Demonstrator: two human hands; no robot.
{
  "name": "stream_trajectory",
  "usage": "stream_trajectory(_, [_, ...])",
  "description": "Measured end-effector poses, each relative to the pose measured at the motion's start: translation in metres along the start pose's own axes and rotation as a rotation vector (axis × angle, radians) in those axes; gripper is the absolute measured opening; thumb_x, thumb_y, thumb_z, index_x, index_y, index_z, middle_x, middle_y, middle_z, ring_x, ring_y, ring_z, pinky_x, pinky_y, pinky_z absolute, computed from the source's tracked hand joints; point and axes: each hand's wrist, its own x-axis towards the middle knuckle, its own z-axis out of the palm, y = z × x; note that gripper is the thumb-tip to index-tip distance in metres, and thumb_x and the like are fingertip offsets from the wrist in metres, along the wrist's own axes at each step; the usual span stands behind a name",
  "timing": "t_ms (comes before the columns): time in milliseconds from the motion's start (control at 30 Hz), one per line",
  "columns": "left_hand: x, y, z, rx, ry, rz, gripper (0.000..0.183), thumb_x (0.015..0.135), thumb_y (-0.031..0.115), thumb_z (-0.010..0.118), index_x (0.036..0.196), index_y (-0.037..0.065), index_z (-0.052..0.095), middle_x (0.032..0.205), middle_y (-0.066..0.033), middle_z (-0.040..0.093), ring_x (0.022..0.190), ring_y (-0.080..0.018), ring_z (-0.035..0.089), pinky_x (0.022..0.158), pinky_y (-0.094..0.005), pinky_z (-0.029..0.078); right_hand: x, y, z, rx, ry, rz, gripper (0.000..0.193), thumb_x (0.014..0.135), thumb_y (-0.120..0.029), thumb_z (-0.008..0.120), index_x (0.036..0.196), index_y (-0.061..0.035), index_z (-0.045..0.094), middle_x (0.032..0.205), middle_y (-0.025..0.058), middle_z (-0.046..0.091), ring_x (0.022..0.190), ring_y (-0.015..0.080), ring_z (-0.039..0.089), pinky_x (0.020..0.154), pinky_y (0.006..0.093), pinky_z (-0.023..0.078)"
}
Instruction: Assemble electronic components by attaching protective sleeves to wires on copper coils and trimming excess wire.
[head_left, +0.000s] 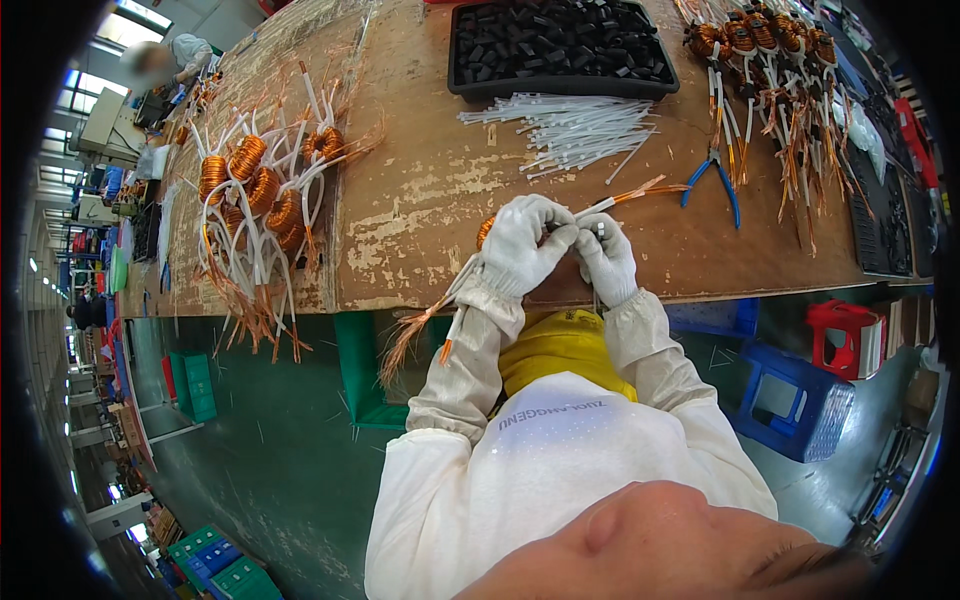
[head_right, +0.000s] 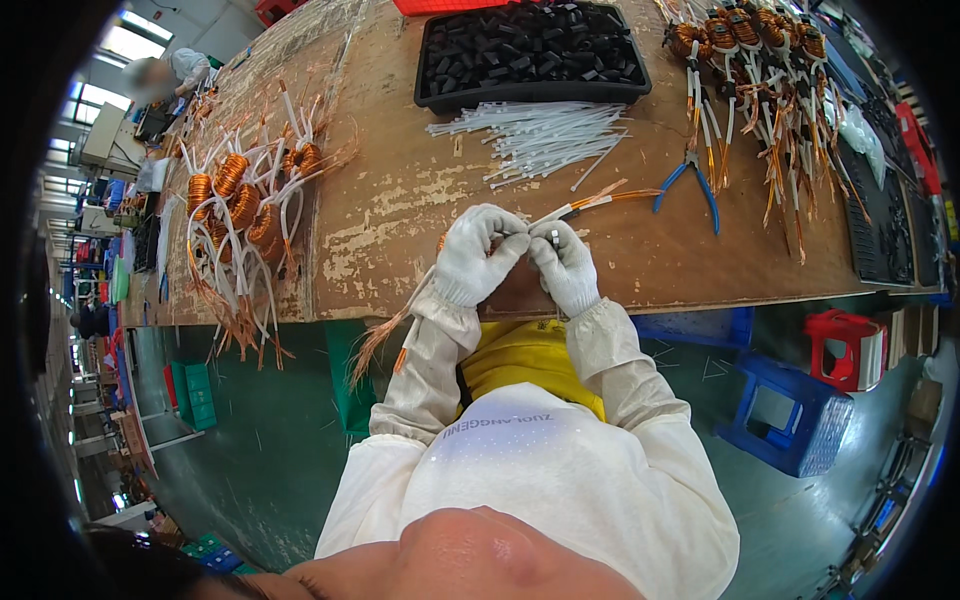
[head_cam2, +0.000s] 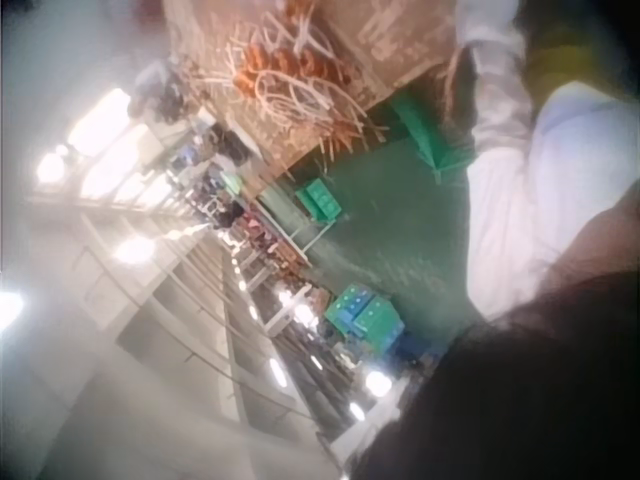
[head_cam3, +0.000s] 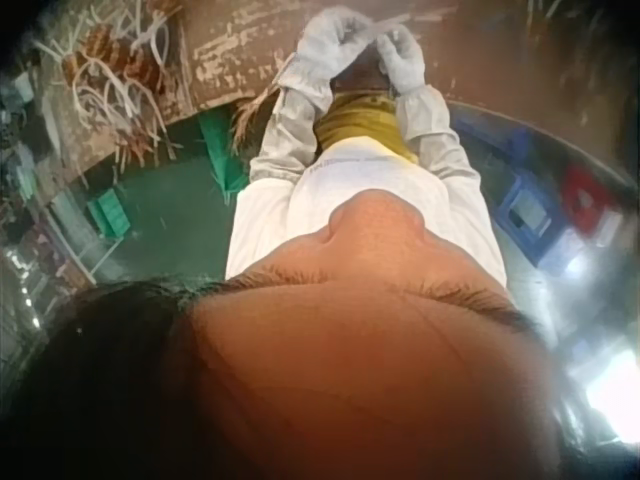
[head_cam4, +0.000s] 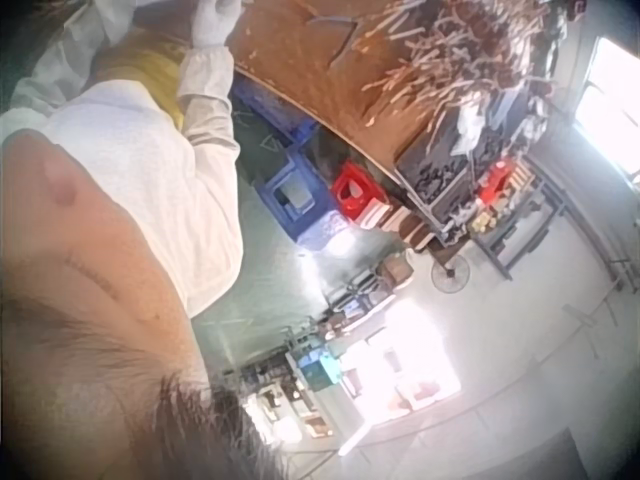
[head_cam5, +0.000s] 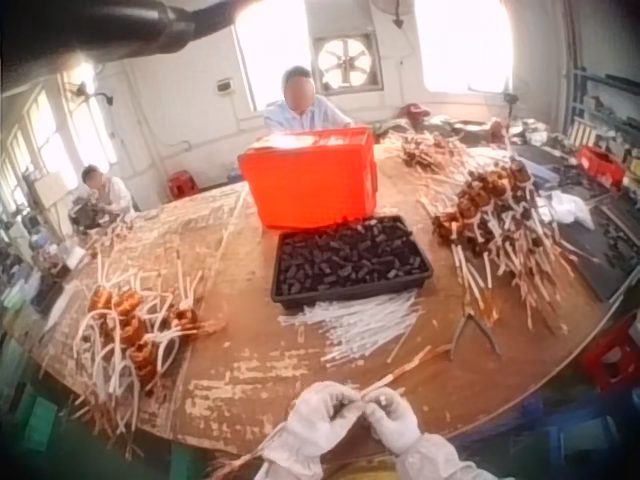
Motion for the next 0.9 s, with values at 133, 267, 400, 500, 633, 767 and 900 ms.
stream_trajectory(133, [-0.013,0.010,0.006,0.051,0.129,0.042,0.009,0.086,0.005,0.075,0.095,0.006,0.073,0.094,-0.0087,0.071,0.087,-0.0251,0.067,0.076,-0.0363,0.054,-0.002,-0.005,0.002,-0.026,-0.016,-0.080,0.013,0.102,-0.021,0.064,0.107,-0.0095,0.062,0.080,-0.0012,0.061,0.051,0.0018,0.043,0.044,0.0199,0.035])
stream_trajectory(267, [-0.024,0.012,0.009,0.127,0.343,0.103,0.012,0.085,0.006,0.076,0.096,0.008,0.072,0.094,-0.0083,0.072,0.088,-0.0275,0.067,0.079,-0.0387,0.053,-0.011,-0.020,0.003,0.208,0.107,0.084,0.012,0.103,-0.021,0.062,0.107,-0.0102,0.061,0.082,0.0023,0.066,0.047,0.0019,0.042,0.041,0.0200,0.033])
stream_trajectory(400, [-0.032,0.017,0.013,0.219,0.396,0.236,0.013,0.084,0.007,0.077,0.095,0.010,0.070,0.093,-0.0065,0.071,0.090,-0.0294,0.067,0.083,-0.0426,0.053,-0.024,-0.023,0.003,0.265,-0.092,0.363,0.014,0.105,-0.025,0.060,0.109,-0.0111,0.061,0.074,0.0001,0.062,0.046,0.0015,0.039,0.041,0.0195,0.029])
stream_trajectory(500, [-0.034,0.013,0.019,0.324,0.348,0.286,0.017,0.081,0.009,0.077,0.095,0.013,0.070,0.094,-0.0051,0.071,0.093,-0.0303,0.067,0.086,-0.0446,0.053,-0.025,-0.013,0.005,0.467,-0.171,0.401,0.015,0.107,-0.025,0.058,0.107,-0.0101,0.061,0.073,-0.0018,0.058,0.045,0.0021,0.035,0.040,0.0199,0.026])
stream_trajectory(633, [-0.036,0.012,0.022,0.423,0.347,0.265,0.023,0.076,0.009,0.075,0.096,0.015,0.066,0.098,-0.0033,0.069,0.101,-0.0312,0.066,0.088,-0.0450,0.053,-0.024,-0.006,0.007,0.615,-0.155,0.423,0.013,0.107,-0.022,0.056,0.105,-0.0098,0.060,0.076,-0.0014,0.057,0.045,0.0025,0.033,0.040,0.0200,0.025])
stream_trajectory(767, [-0.038,0.016,0.026,0.445,0.345,0.233,0.023,0.075,0.006,0.073,0.094,0.015,0.064,0.097,-0.0039,0.066,0.103,-0.0313,0.064,0.088,-0.0439,0.052,-0.024,-0.010,0.015,0.686,-0.099,0.482,0.013,0.107,-0.021,0.056,0.103,-0.0101,0.061,0.077,-0.0015,0.057,0.046,0.0020,0.034,0.040,0.0193,0.025])
stream_trajectory(900, [-0.042,0.019,0.028,0.351,0.346,0.135,0.021,0.075,0.003,0.071,0.091,0.013,0.063,0.094,-0.0064,0.065,0.097,-0.0317,0.063,0.086,-0.0426,0.050,-0.014,-0.004,0.014,0.727,-0.030,0.503,0.014,0.107,-0.022,0.056,0.103,-0.0099,0.062,0.078,-0.0017,0.057,0.047,0.0021,0.035,0.040,0.0190,0.026])
